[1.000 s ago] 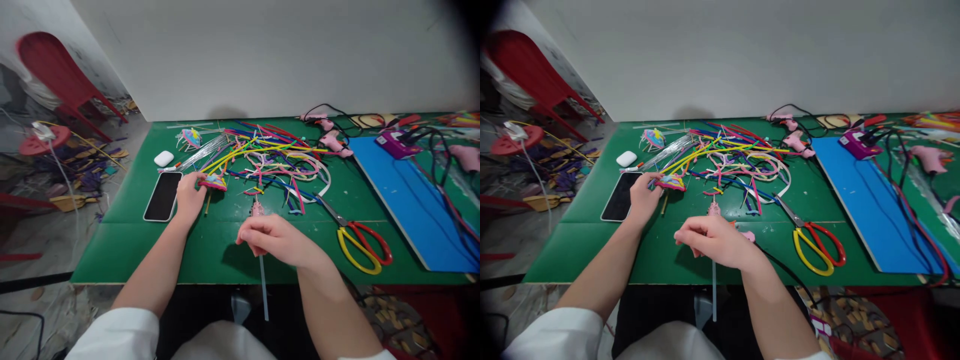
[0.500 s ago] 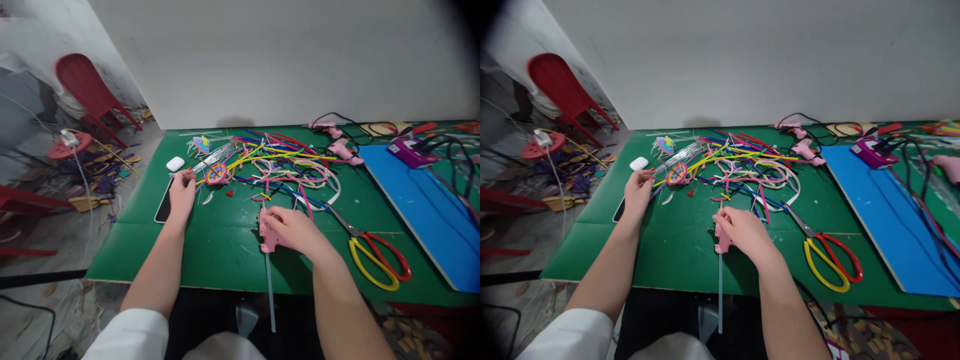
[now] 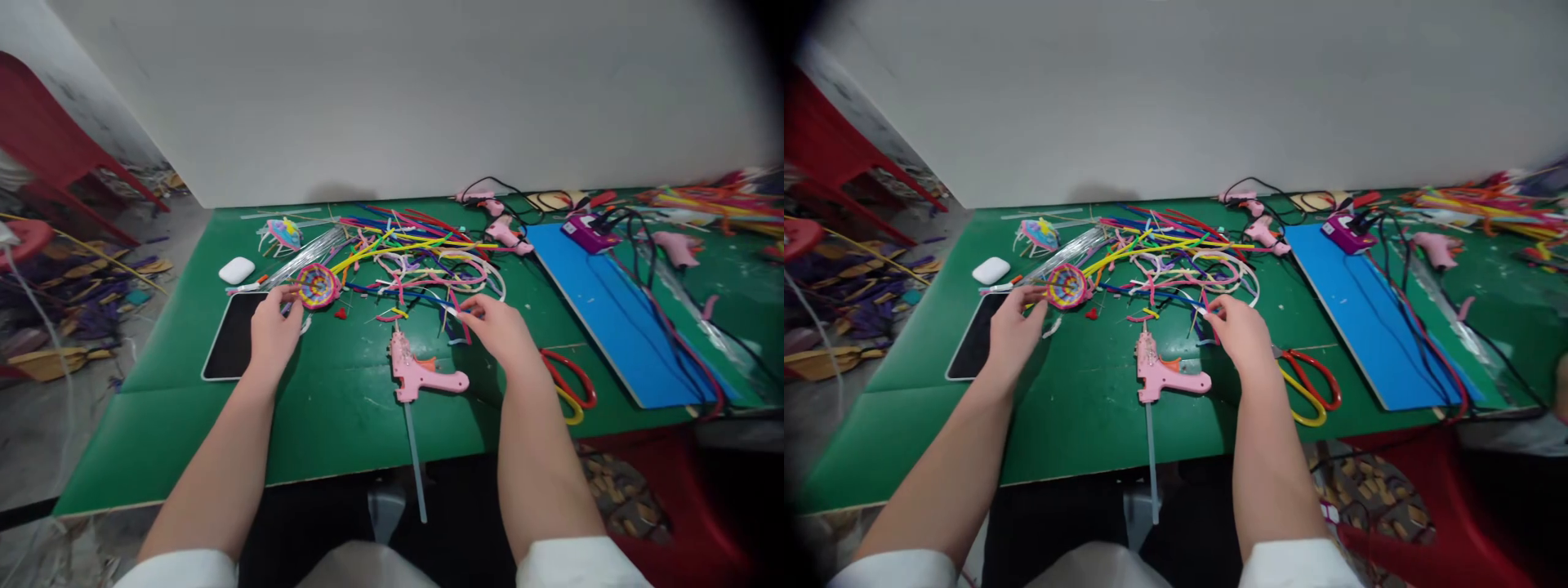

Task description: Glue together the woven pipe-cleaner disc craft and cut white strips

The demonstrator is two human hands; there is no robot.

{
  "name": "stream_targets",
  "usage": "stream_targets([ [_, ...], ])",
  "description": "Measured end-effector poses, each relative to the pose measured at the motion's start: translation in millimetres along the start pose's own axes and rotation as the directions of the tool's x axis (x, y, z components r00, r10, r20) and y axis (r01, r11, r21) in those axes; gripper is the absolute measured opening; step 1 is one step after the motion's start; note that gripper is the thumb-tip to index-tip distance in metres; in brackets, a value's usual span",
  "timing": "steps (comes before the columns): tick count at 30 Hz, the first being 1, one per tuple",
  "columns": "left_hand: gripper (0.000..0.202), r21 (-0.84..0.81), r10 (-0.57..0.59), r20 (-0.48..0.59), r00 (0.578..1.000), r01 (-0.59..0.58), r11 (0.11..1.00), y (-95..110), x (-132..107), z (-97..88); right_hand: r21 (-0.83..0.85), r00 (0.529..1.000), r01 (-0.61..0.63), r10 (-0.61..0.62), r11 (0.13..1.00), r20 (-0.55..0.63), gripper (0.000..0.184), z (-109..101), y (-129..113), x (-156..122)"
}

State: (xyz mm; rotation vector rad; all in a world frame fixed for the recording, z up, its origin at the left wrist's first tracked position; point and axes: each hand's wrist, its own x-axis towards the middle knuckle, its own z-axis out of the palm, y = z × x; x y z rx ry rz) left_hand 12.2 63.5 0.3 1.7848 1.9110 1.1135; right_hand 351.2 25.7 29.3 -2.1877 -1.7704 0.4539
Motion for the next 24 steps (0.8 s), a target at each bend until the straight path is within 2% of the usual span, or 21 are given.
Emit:
stream_targets([
  [4, 0.027, 0.010, 0.003, -0.020, 1.000, -0.002, 1.000, 2, -1, 0.1, -0.108, 0.999, 0.027, -0.022, 0.994, 0.040, 0.018, 9, -2, 3],
  [8, 0.025, -0.014, 0.033, -0.016, 0.999, -0.033, 0.999, 3, -2, 0.3, -0.203, 0.998, -0.059, 0.064, 0.977, 0.017, 0.019, 16, -3, 6],
  [11, 0.023, -0.006, 0.041, -0.025, 0.999, -0.041, 0.999, 6, -4, -0.6, -0.216, 0.996, -0.085, 0.089, 0.973, 0.006, 0.013, 16, -2, 8],
  [14, 0.022, 0.032, 0.043, -0.018, 0.999, -0.042, 0.999, 10, -6, -2.5, -0.189, 0.996, -0.089, 0.083, 0.978, -0.040, 0.017, 10, 0, 8],
  [16, 0.022, 0.040, 0.050, -0.017, 0.999, -0.050, 0.998, 13, -7, -3.6, -0.062, 0.988, -0.067, 0.057, 0.996, -0.145, 0.020, 4, 1, 6],
  [18, 0.021, 0.037, 0.053, -0.022, 0.998, -0.052, 0.998, 15, -7, -4.0, 0.178, 0.963, 0.003, 0.045, 0.984, -0.265, 0.023, -2, 2, 4],
  [21, 0.020, 0.027, 0.063, -0.023, 0.998, -0.063, 0.998, 15, -8, -3.1, 0.538, 0.923, 0.101, 0.123, 0.837, -0.364, 0.024, -7, 0, 1],
  [24, 0.020, 0.021, 0.075, -0.025, 0.997, -0.074, 0.997, 15, -9, -2.0, 0.734, 0.913, 0.125, 0.213, 0.668, -0.349, 0.023, -9, -4, -1],
])
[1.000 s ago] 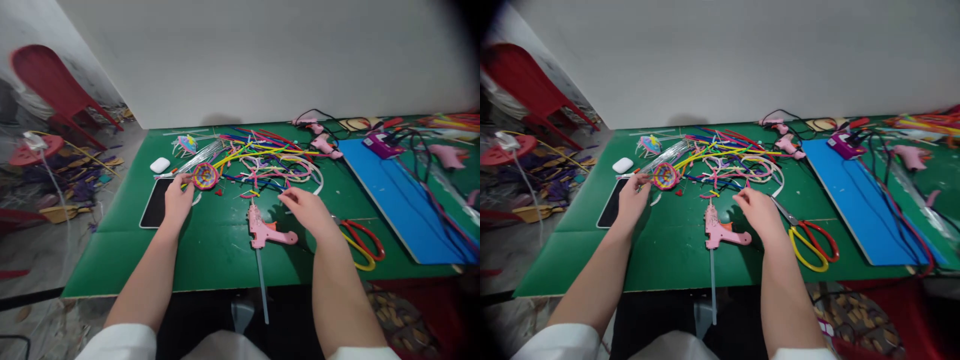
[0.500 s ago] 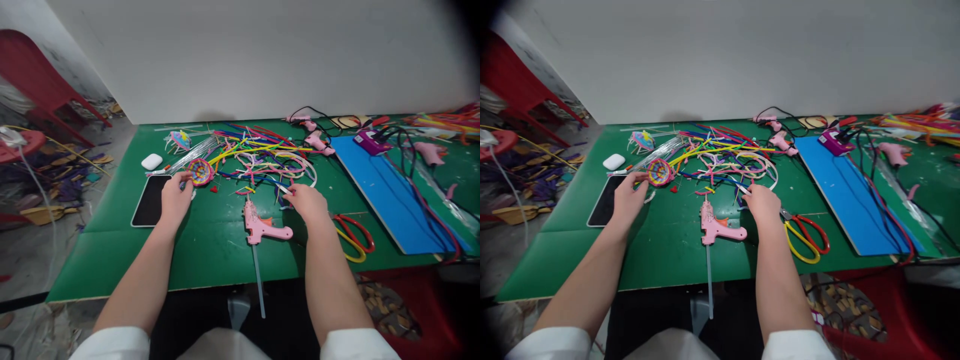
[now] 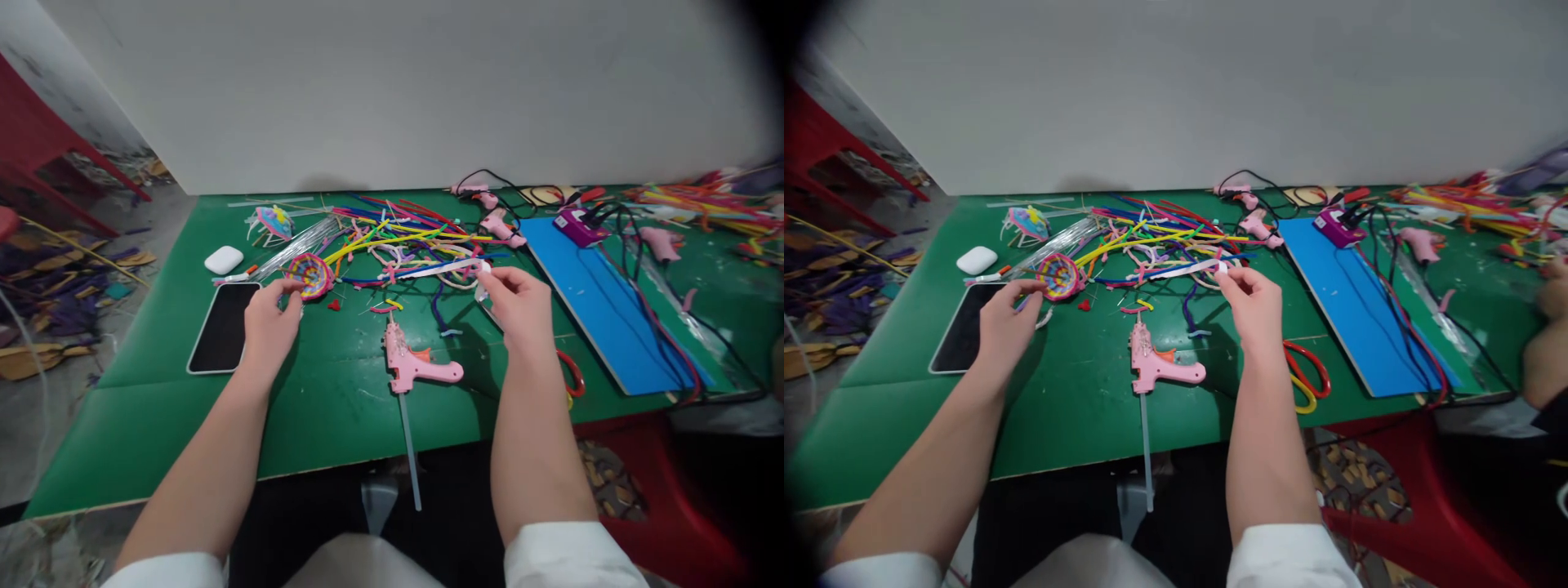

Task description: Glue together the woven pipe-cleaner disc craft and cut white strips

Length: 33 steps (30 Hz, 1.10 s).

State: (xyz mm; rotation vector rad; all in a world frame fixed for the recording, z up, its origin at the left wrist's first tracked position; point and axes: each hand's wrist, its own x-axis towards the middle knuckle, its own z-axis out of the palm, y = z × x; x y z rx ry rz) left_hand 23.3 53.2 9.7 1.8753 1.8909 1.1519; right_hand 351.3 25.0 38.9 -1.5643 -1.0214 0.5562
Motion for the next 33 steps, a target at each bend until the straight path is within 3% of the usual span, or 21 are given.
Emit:
stream_targets([
  [4, 0.020, -0.004, -0.006, 0.005, 1.000, 0.006, 1.000, 3, -2, -0.4, 0.226, 1.000, -0.007, 0.006, 0.974, 0.008, 0.017, -1, -8, -1],
  [10, 0.018, -0.044, 0.065, 0.026, 0.998, -0.063, 0.997, 12, -7, 5.9, 0.481, 0.984, 0.178, -0.143, 0.858, -0.110, 0.010, -16, -31, -9],
  [13, 0.018, -0.147, 0.138, 0.109, 0.984, -0.121, 0.982, 21, -17, 12.6, 0.512, 0.971, 0.237, -0.217, 0.826, -0.100, 0.012, -21, -42, -19],
  [16, 0.022, -0.286, 0.186, 0.293, 0.938, -0.100, 0.953, 38, -29, 14.1, 0.391, 0.973, 0.209, -0.231, 0.896, 0.009, 0.013, -16, -50, -31],
  [19, 0.031, -0.430, 0.219, 0.506, 0.834, 0.024, 0.903, 58, -38, 9.9, 0.133, 0.934, 0.212, -0.241, 0.968, 0.264, 0.017, 0, -54, -44],
  [22, 0.037, -0.576, 0.197, 0.620, 0.759, 0.270, 0.772, 72, -41, 7.3, -0.173, 0.775, 0.427, -0.261, 0.888, 0.576, 0.021, 22, -53, -56],
  [24, 0.043, -0.622, 0.176, 0.686, 0.706, 0.443, 0.646, 73, -41, 8.2, -0.271, 0.668, 0.599, -0.285, 0.753, 0.687, 0.024, 35, -50, -64],
  [26, 0.046, -0.628, 0.167, 0.727, 0.666, 0.547, 0.553, 71, -41, 9.6, -0.296, 0.595, 0.705, -0.309, 0.644, 0.742, 0.026, 46, -46, -69],
  [29, 0.039, -0.659, 0.147, 0.698, 0.700, 0.550, 0.513, 63, -42, 9.4, -0.299, 0.541, 0.761, -0.310, 0.576, 0.782, 0.025, 55, -39, -72],
  [31, 0.029, -0.686, 0.135, 0.670, 0.730, 0.538, 0.490, 59, -42, 7.2, -0.328, 0.562, 0.750, -0.292, 0.574, 0.774, 0.025, 57, -37, -70],
  [33, 0.020, -0.694, 0.137, 0.667, 0.732, 0.544, 0.472, 56, -41, 4.4, -0.385, 0.613, 0.715, -0.258, 0.584, 0.747, 0.024, 57, -34, -66],
])
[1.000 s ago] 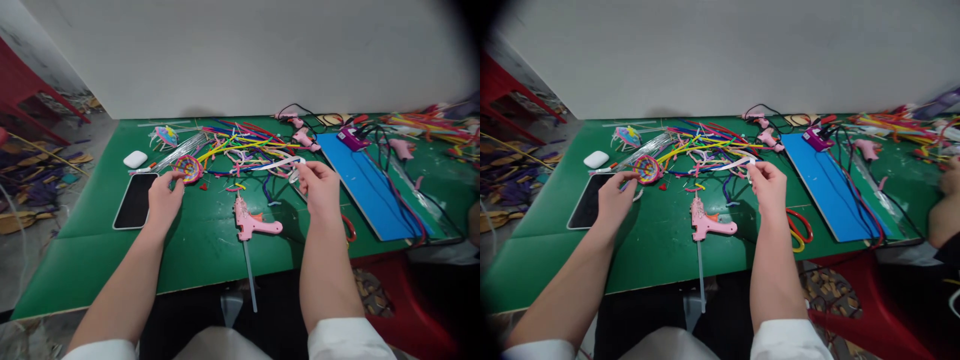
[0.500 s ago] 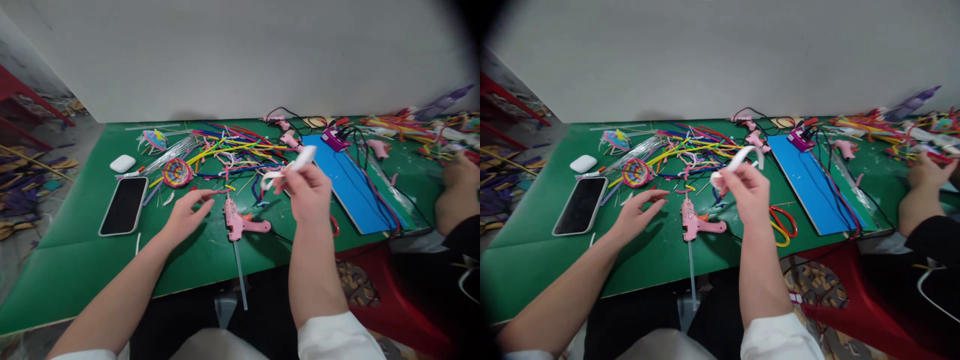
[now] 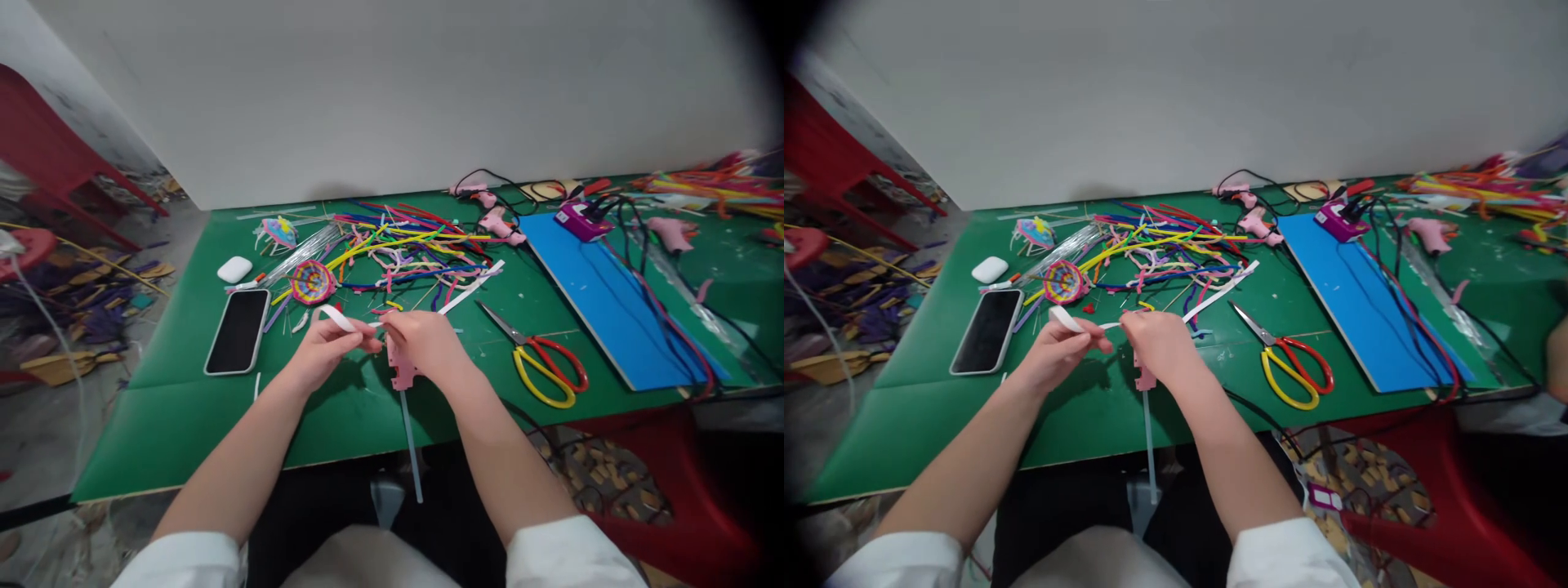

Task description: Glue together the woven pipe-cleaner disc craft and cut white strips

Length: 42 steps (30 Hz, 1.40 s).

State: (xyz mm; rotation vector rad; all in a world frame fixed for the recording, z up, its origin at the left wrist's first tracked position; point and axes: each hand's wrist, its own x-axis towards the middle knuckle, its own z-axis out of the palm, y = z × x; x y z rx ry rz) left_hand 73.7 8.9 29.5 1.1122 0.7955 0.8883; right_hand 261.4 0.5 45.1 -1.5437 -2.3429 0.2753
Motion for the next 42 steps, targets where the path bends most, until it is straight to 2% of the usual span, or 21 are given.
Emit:
stream_targets([
  [3, 0.012, 0.028, 0.000, 0.031, 1.000, -0.001, 1.000, 2, -1, -2.0, -0.013, 0.990, -0.139, 0.139, 0.990, -0.037, 0.026, -1, 12, 4],
  [6, 0.016, 0.053, 0.053, 0.073, 0.996, -0.057, 0.997, 2, 0, -2.1, -0.014, 0.965, -0.244, 0.241, 0.970, -0.106, 0.026, -4, 29, 7],
  [9, 0.027, 0.042, 0.077, 0.100, 0.992, -0.082, 0.996, 1, 2, -0.9, -0.018, 0.947, -0.282, 0.275, 0.959, -0.167, 0.026, -6, 43, 9],
  [11, 0.030, 0.081, 0.039, 0.114, 0.993, -0.048, 0.996, 1, 2, 0.4, -0.018, 0.940, -0.291, 0.282, 0.957, -0.192, 0.026, -6, 51, 10],
  [14, 0.024, 0.163, -0.040, 0.134, 0.990, 0.018, 0.986, 0, 3, 2.4, -0.011, 0.941, -0.294, 0.287, 0.956, -0.182, 0.027, -5, 58, 10],
  [16, 0.027, 0.198, -0.092, 0.163, 0.982, 0.059, 0.978, 0, 4, 3.3, 0.010, 0.946, -0.291, 0.289, 0.957, -0.145, 0.033, -7, 61, 9],
  [20, 0.036, 0.269, -0.116, 0.154, 0.981, 0.071, 0.960, 0, 6, 2.3, 0.085, 0.960, -0.275, 0.279, 0.958, -0.034, 0.063, -20, 60, 2],
  [23, 0.042, 0.346, -0.049, 0.081, 0.996, 0.018, 0.938, 0, 7, -1.3, 0.129, 0.969, -0.248, 0.248, 0.960, 0.017, 0.051, -35, 56, -7],
  [26, 0.049, 0.409, 0.005, 0.029, 1.000, -0.017, 0.912, 1, 10, -5.7, 0.105, 0.970, -0.195, 0.176, 0.975, 0.166, 0.039, -46, 51, -21],
  [29, 0.057, 0.429, 0.028, -0.008, 1.000, -0.022, 0.903, -2, 12, -8.9, 0.053, 0.932, -0.161, 0.135, 0.985, 0.337, 0.043, -42, 48, -39],
  [31, 0.060, 0.416, 0.036, -0.027, 0.999, -0.022, 0.909, -6, 11, -10.4, 0.045, 0.924, -0.142, 0.116, 0.989, 0.364, 0.048, -29, 48, -54],
  [34, 0.060, 0.413, 0.014, -0.039, 0.999, 0.003, 0.911, -13, 6, -13.5, -0.004, 0.945, -0.160, 0.154, 0.987, 0.288, 0.063, -3, 48, -75],
  [36, 0.064, 0.416, 0.019, -0.038, 0.999, -0.002, 0.910, -14, 1, -17.1, -0.014, 0.964, -0.163, 0.162, 0.987, 0.210, 0.063, 8, 47, -83],
  [38, 0.072, 0.427, 0.040, -0.025, 0.999, -0.026, 0.904, -10, -5, -21.6, 0.014, 0.982, -0.160, 0.158, 0.987, 0.101, 0.059, 9, 40, -84],
  [40, 0.078, 0.503, 0.048, 0.022, 0.999, -0.052, 0.863, -1, -10, -25.3, 0.064, 0.991, -0.121, 0.124, 0.991, -0.042, 0.049, 2, 26, -73],
  [41, 0.080, 0.568, 0.041, 0.064, 0.997, -0.070, 0.820, 4, -12, -26.2, 0.089, 0.989, -0.082, 0.092, 0.993, -0.115, 0.043, -2, 17, -64],
  [42, 0.082, 0.635, 0.029, 0.115, 0.993, -0.096, 0.767, 8, -14, -26.2, 0.096, 0.987, 0.011, 0.004, 0.995, -0.159, 0.039, -5, 8, -53],
])
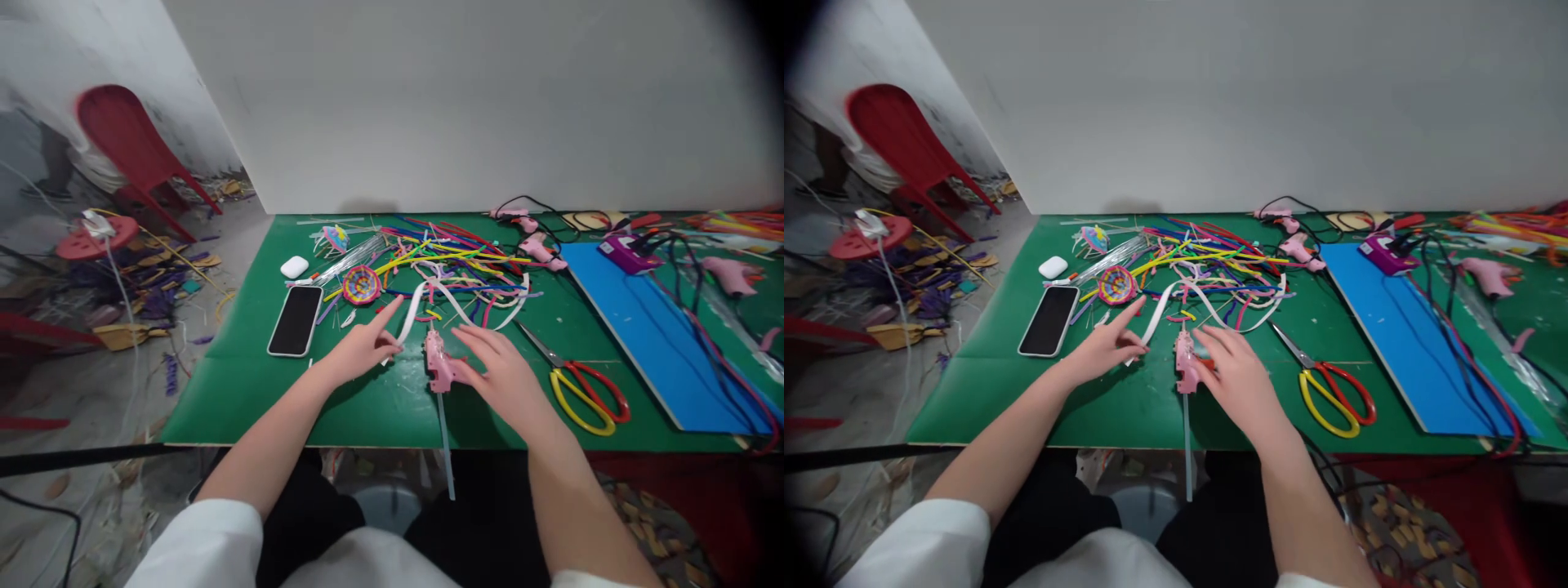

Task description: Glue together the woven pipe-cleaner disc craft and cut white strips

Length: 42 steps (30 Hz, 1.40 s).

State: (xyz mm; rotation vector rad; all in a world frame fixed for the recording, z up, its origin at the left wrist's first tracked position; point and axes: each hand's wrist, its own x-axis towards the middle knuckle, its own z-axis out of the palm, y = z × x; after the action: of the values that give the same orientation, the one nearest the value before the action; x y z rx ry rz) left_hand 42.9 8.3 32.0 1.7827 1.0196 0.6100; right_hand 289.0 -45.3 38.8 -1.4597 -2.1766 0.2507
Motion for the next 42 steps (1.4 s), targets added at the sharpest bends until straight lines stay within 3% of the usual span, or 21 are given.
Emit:
stream_targets([
  [2, 0.084, 0.145, 0.044, 0.084, 0.995, -0.056, 0.988, 7, -3, -2.1, 0.099, 0.988, 0.150, -0.153, 0.984, 0.029, 0.036, 5, -18, 25],
  [5, 0.082, 0.226, 0.086, 0.109, 0.990, -0.109, 0.968, 14, -6, -1.1, 0.226, 0.967, 0.151, -0.191, 0.962, 0.168, 0.029, 23, -31, 53],
  [7, 0.078, 0.241, 0.094, 0.058, 0.994, -0.105, 0.965, 14, -7, -6.6, 0.270, 0.963, 0.123, -0.181, 0.955, 0.199, 0.018, 34, -29, 61],
  [9, 0.067, 0.256, 0.101, -0.100, 0.990, -0.073, 0.964, 11, -2, -24.4, 0.296, 0.973, 0.102, -0.157, 0.950, 0.168, 0.015, 37, -22, 62],
  [10, 0.056, 0.244, 0.106, -0.252, 0.962, -0.043, 0.969, 9, 2, -38.3, 0.306, 0.980, 0.084, -0.135, 0.948, 0.147, 0.014, 35, -18, 61],
  [11, 0.045, 0.213, 0.066, -0.450, 0.891, 0.035, 0.976, 6, 9, -54.8, 0.315, 0.986, 0.063, -0.108, 0.947, 0.129, 0.013, 32, -15, 59],
  [12, 0.043, 0.129, -0.037, -0.613, 0.789, 0.147, 0.981, 3, 18, -72.4, 0.324, 0.990, 0.038, -0.081, 0.945, 0.120, 0.013, 28, -11, 58],
  [13, 0.048, -0.004, -0.226, -0.651, 0.725, 0.295, 0.956, -1, 27, -89.9, 0.331, 0.992, 0.017, -0.058, 0.943, 0.114, 0.012, 23, -9, 56],
  [14, 0.053, -0.129, -0.458, -0.521, 0.721, 0.463, 0.877, -4, 38, -105.5, 0.339, 0.993, 0.004, -0.043, 0.941, 0.107, 0.012, 19, -7, 54],
  [15, 0.054, -0.153, -0.553, -0.419, 0.720, 0.544, 0.825, -7, 49, -118.1, 0.346, 0.994, 0.002, -0.040, 0.938, 0.100, 0.012, 16, -5, 53],
  [18, 0.052, -0.151, -0.700, -0.188, 0.689, 0.684, 0.714, -16, 75, -133.0, 0.354, 0.997, 0.009, -0.038, 0.935, 0.074, 0.014, 13, -2, 51],
  [23, 0.042, -0.179, -0.764, 0.001, 0.645, 0.752, 0.635, -25, 87, -117.2, 0.385, 0.999, 0.006, -0.027, 0.923, 0.047, 0.016, 17, 0, 49],
  [27, 0.028, -0.268, -0.733, 0.008, 0.681, 0.707, 0.654, -24, 80, -112.6, 0.381, 0.998, 0.018, -0.037, 0.925, 0.042, 0.015, 15, 0, 49],
  [31, 0.027, -0.398, -0.640, -0.084, 0.764, 0.563, 0.724, -15, 57, -104.4, 0.393, 0.999, 0.033, -0.038, 0.919, 0.005, 0.018, 11, -2, 49],
  [35, 0.036, -0.529, -0.466, -0.255, 0.847, 0.281, 0.801, -7, 19, -69.7, 0.494, 1.000, 0.010, -0.016, 0.869, 0.007, 0.021, 3, -11, 47],
  [39, 0.042, -0.595, -0.345, -0.372, 0.862, 0.064, 0.801, -3, -6, -29.8, 0.585, 0.997, -0.078, 0.071, 0.807, 0.034, 0.015, -3, -23, 44],
  [42, 0.040, -0.629, -0.310, -0.391, 0.866, -0.006, 0.777, 4, -12, -15.4, 0.596, 0.994, -0.086, 0.106, 0.799, 0.001, 0.011, -6, -28, 41],
])
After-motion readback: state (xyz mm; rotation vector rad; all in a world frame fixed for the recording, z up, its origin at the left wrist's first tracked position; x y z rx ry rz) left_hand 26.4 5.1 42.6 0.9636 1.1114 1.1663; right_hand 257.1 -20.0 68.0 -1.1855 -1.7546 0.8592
